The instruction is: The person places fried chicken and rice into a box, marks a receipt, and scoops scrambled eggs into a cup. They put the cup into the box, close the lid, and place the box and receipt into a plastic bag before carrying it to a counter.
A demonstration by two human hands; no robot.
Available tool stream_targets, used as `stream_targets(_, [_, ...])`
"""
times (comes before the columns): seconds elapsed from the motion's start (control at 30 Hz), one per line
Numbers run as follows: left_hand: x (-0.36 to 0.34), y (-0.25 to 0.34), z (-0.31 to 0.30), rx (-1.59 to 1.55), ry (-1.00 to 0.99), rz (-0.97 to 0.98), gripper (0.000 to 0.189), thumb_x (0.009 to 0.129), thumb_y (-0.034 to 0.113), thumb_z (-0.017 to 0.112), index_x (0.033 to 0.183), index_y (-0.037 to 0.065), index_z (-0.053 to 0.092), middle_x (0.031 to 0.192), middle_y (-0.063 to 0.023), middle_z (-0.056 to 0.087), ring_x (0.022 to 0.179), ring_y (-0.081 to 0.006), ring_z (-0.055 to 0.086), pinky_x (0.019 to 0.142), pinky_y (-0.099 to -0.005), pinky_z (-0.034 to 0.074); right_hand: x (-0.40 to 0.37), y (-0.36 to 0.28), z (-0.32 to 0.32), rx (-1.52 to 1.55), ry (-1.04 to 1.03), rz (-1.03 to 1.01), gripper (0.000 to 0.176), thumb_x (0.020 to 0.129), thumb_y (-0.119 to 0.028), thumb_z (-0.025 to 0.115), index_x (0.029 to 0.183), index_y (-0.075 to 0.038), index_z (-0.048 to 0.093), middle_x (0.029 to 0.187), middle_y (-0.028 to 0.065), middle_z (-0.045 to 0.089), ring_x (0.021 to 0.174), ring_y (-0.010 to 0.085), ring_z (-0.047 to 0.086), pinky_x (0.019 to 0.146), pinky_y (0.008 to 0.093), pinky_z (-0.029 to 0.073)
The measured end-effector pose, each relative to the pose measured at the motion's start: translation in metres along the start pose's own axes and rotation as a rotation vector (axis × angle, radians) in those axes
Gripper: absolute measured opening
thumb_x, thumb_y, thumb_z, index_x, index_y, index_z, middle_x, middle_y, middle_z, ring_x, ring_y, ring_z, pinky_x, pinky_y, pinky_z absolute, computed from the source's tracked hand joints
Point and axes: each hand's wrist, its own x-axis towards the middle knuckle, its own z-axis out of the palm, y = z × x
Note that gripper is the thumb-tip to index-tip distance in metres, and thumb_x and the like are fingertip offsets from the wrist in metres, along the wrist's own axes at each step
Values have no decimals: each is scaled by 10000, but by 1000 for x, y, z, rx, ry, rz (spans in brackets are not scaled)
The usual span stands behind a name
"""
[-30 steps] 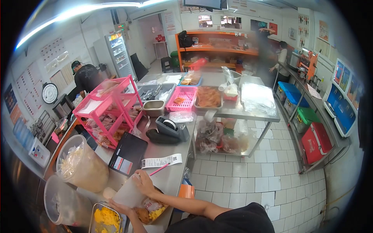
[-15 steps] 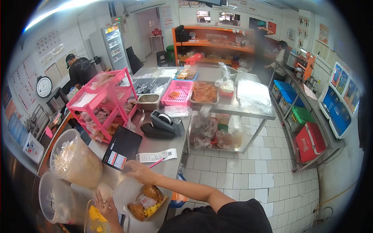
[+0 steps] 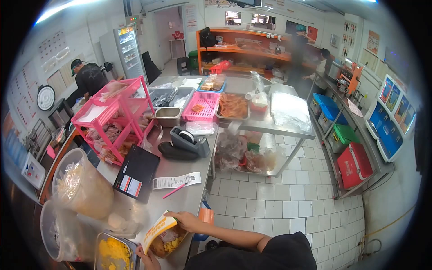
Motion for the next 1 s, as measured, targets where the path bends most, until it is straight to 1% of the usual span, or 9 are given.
stream_targets(0.17, [26, 27, -15, 298, -162, -243, 327, 911, 225, 372, 1133, -14, 392, 782, -228, 571, 764, -247, 596, 554, -333, 463, 13, -29, -13, -183, 30, 95, 293, 773, -110, 469, 1060, -175, 464, 622, 173, 557, 600, 379, 547, 549, 459, 419])
stream_targets(0.2, [30, -34, -18, 341, -256, -280, 348, 907, 208, 382, 1184, 2, 342, 832, -190, 567, 745, -206, 590, 492, -328, 483, 17, -24, -9, -206, 28, 94, 283, 782, -115, 478, 1057, -177, 458, 627, 160, 562, 587, 360, 546, 540, 442, 419])
stream_targets(0.23, [29, -31, -17, 341, -258, -284, 348, 907, 208, 382, 1184, 2, 342, 832, -190, 567, 745, -206, 590, 492, -328, 483, 21, -19, -5, -230, 28, 92, 274, 790, -120, 487, 1055, -180, 452, 632, 147, 567, 574, 342, 545, 531, 425, 420])
stream_targets(0.33, [36, -8, -20, -366, -146, -568, 294, 902, 192, 394, 1167, 63, 394, 996, -83, 488, 797, -201, 560, 589, -334, 533, 27, -7, 0, -188, 66, 9, 294, 761, -71, 502, 1035, -163, 451, 626, 150, 569, 578, 340, 550, 541, 427, 423])
stream_targets(0.47, [33, 7, -22, -453, -207, -566, 276, 898, 151, 397, 1162, 68, 397, 983, -78, 494, 822, -174, 549, 631, -301, 514, 22, -9, -9, -64, -2, 7, 363, 718, -8, 512, 1040, -162, 450, 692, 152, 567, 644, 345, 557, 577, 416, 433])
stream_targets(0.57, [19, -20, -18, -228, -292, -241, 352, 839, -2, 387, 1183, 70, 394, 924, -57, 549, 737, -117, 530, 651, -213, 434, 12, -6, -8, -101, 51, -22, 395, 683, 8, 528, 1028, -164, 446, 772, 177, 536, 737, 375, 540, 643, 428, 432])
stream_targets(0.63, [9, -12, -8, -72, -162, -38, 378, 821, -16, 387, 1189, 69, 398, 915, -79, 580, 753, -124, 544, 666, -216, 427, 7, -7, -8, -57, -4, 5, 417, 680, 16, 526, 1038, -178, 433, 826, 159, 501, 772, 376, 529, 668, 412, 432])
stream_targets(0.77, [7, 18, -8, -32, -186, -221, 343, 846, 12, 393, 1184, 66, 408, 940, -103, 589, 828, -137, 551, 713, -252, 432, 6, -11, -8, -39, -23, 50, 436, 683, 27, 532, 1062, -163, 432, 874, 158, 475, 813, 367, 518, 705, 403, 430])
stream_targets(1.0, [-7, -30, 16, -138, 48, -40, 304, 888, 94, 382, 1189, 53, 398, 991, -154, 570, 904, -178, 542, 798, -283, 413, -5, 4, 6, 79, 33, -35, 470, 708, 16, 549, 1125, -154, 418, 953, 134, 399, 927, 319, 450, 787, 344, 405])
